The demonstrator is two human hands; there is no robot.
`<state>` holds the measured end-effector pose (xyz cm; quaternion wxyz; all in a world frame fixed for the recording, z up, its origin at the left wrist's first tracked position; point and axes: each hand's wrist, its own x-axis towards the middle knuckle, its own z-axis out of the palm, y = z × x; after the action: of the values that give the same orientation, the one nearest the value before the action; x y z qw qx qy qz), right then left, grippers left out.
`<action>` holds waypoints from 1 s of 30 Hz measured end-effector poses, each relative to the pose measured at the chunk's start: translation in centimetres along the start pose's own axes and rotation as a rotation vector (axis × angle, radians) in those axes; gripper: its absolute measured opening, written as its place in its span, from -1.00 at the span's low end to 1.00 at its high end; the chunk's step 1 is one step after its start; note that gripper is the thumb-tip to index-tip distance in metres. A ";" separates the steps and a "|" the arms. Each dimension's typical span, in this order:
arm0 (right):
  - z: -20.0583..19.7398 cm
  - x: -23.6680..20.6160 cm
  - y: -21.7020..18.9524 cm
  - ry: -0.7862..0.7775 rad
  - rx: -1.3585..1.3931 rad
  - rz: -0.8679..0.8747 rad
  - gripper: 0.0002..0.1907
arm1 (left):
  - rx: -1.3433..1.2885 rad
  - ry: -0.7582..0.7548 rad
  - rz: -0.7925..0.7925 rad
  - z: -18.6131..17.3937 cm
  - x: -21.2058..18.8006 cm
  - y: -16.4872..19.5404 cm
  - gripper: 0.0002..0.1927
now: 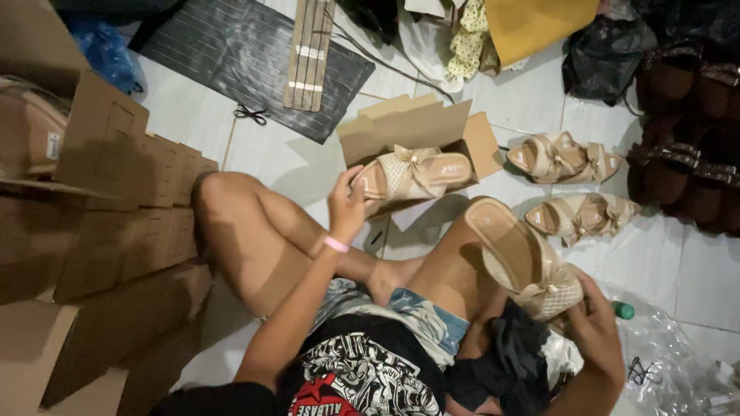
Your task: The person sits on the floor and packs beige sandals into a cardboard shoe box. They place the sandals inside, close the box, and then use a pen to draw a diagram on a flat piece of cardboard.
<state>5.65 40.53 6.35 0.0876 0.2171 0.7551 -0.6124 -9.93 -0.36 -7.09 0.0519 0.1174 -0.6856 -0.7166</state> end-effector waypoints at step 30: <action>14.5 19.3 -1.4 -0.076 -0.988 -0.940 -0.64 | 1.010 -0.187 0.655 2.7 -2.9 1.3 -0.52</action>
<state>-14.08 30.60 -3.51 -0.0722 -0.2213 0.9565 -0.1759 -7.84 2.87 -5.46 0.1471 -0.1529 -0.9428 -0.2570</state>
